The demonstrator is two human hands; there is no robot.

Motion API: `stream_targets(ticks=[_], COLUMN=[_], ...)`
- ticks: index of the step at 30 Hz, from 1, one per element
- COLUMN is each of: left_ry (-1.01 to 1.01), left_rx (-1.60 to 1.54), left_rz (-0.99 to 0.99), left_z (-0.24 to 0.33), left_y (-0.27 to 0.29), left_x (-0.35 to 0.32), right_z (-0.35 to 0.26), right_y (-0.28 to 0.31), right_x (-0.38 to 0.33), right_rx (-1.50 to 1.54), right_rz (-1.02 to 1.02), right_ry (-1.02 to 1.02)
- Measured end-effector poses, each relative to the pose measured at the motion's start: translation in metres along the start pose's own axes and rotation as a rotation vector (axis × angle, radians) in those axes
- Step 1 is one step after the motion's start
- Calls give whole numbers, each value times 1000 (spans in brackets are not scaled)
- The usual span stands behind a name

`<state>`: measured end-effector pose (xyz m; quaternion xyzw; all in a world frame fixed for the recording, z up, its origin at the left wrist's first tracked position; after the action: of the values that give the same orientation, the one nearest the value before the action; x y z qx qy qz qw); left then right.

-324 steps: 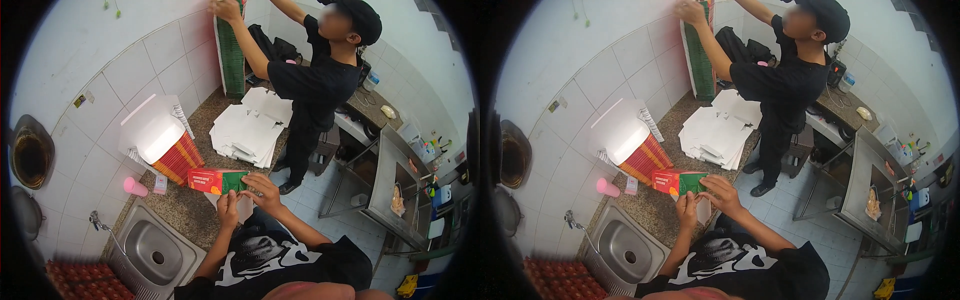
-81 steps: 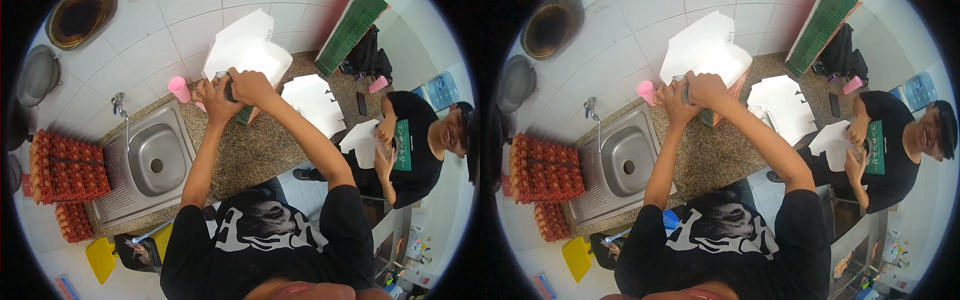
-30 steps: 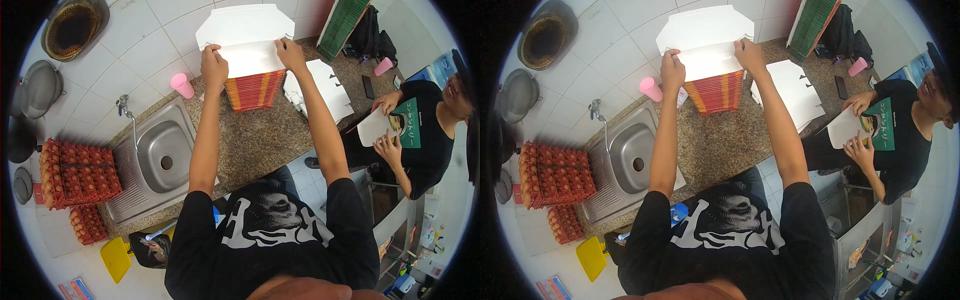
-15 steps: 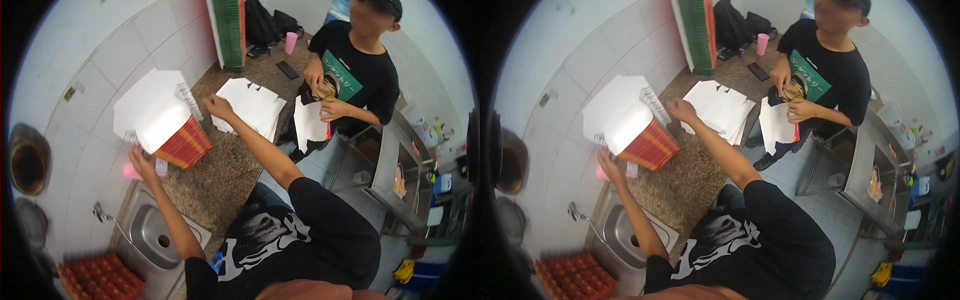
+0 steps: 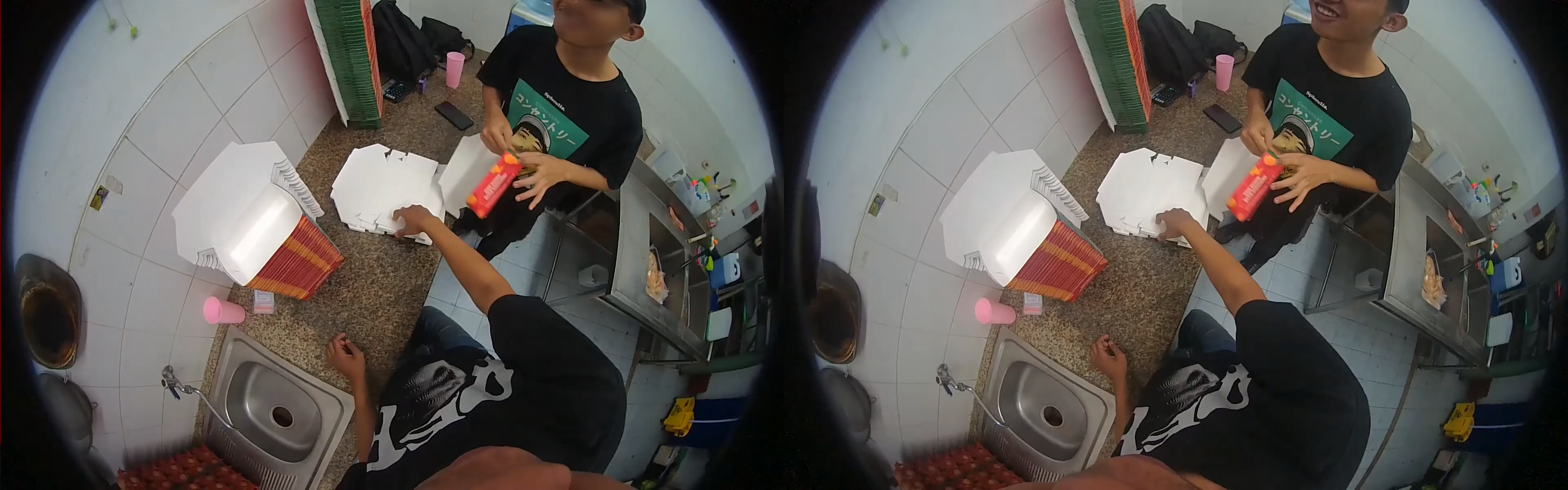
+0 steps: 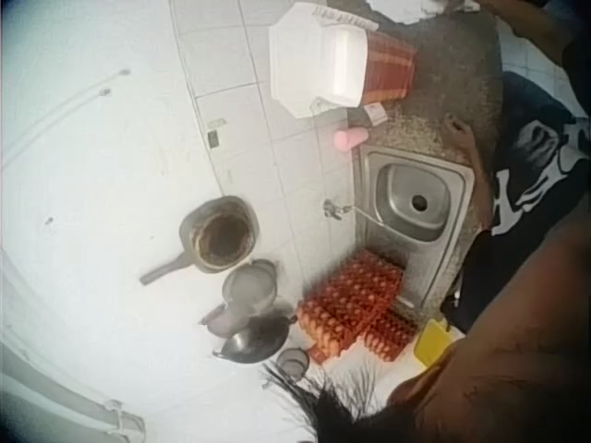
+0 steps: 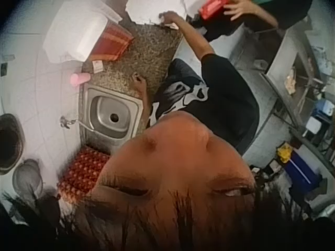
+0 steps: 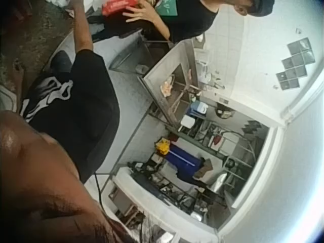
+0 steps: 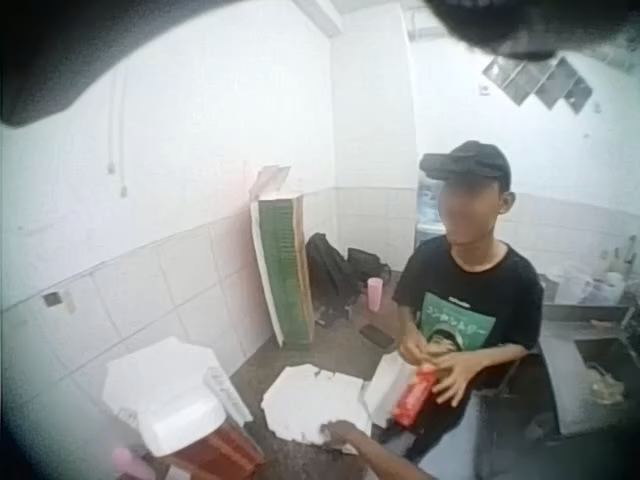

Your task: The person is folding flat cardboard sheets into pizza boxes and stacking them on a shelf in a commercial kitchen environment.

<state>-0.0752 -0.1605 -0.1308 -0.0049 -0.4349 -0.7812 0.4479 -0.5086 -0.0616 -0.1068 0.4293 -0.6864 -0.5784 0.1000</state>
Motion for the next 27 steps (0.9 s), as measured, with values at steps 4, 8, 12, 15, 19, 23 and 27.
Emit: stream_targets(ticks=[4, 8, 12, 15, 19, 23, 27], left_ry=[87, 102, 152, 411, 439, 366, 283], left_rx=[46, 155, 25, -148, -381, -792, -1106], left_rz=[22, 40, -136, -188, -184, -463, -456], left_z=[3, 0, 11, -10, 32, 101, 173], left_y=[-6, -2, -25, -5, -2, -25, -38], left_x=[4, 6, 27, 11, 29, 63, 94], right_z=[5, 9, 92, 17, -14, -58, -115], right_y=[-6, -8, 17, 55, 98, 78, 15], right_x=[-2, 4, -1, -29, -100, -156, -217], right_rx=[-23, 87, 258, 371, 584, 825, 929], right_rz=[-4, -40, 300, 541, 958, 1067, 793], right_ry=[-22, 33, 4, -72, -40, 89, 136])
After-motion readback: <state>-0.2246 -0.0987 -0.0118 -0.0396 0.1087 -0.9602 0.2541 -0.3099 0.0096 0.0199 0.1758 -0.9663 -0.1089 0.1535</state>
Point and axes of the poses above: each hand's wrist, its own x-axis towards the middle knuckle, its own y-axis out of the back of the hand, z = x × y, the point moved 5 cm from there along x, towards the middle knuckle, and after that the axes turned 5 degrees about -y, right-handed, at the moved point
